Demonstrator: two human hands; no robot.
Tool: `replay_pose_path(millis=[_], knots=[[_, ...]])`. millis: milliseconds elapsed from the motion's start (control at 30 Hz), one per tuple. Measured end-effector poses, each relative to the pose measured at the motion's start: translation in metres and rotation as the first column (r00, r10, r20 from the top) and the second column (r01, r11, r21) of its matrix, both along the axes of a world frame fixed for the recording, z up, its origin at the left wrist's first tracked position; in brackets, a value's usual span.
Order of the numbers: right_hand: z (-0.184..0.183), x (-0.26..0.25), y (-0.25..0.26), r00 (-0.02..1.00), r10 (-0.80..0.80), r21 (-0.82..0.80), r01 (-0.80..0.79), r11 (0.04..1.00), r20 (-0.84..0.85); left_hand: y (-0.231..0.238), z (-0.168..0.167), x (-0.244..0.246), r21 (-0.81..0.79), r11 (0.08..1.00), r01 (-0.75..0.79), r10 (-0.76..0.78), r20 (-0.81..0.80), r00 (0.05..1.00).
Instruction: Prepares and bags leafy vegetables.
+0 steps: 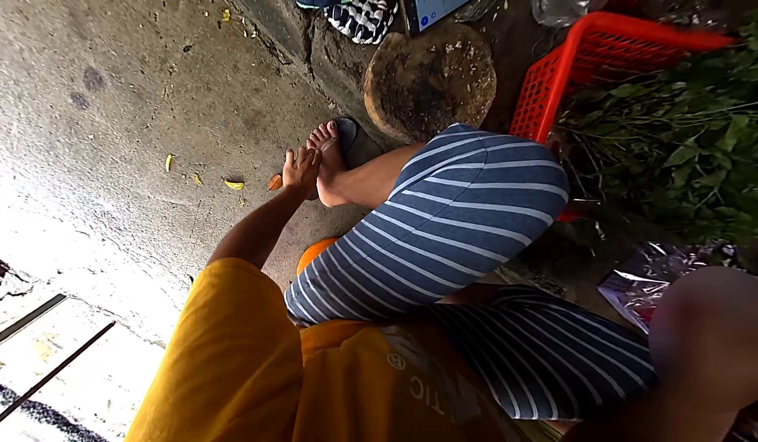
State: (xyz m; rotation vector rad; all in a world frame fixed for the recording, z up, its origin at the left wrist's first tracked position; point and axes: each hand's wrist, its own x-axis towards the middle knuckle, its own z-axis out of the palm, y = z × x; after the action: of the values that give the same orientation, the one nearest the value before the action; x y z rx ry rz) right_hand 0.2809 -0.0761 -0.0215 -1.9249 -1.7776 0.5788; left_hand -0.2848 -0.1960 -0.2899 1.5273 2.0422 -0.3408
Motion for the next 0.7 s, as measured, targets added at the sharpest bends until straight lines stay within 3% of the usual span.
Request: replay_pose_path(millis=[333,533,700], knots=[[0.001,-0.005,-0.005,0.998,-0.059,0.013,0.059,0.998,-0.016,-0.010,0.009,-0.007,0.031,0.997,0.076,-0.077,0.045,0.996],[0.003,-0.007,-0.008,0.996,-0.088,0.016,0.088,0.996,-0.002,-0.001,0.004,-0.010,0.073,0.992,-0.107,0.100,0.084,0.991],[0.002,-0.006,-0.006,0.995,-0.095,0.011,0.095,0.995,0.008,0.004,-0.002,-0.002,-0.101,0.988,-0.121,0.132,0.114,0.985]])
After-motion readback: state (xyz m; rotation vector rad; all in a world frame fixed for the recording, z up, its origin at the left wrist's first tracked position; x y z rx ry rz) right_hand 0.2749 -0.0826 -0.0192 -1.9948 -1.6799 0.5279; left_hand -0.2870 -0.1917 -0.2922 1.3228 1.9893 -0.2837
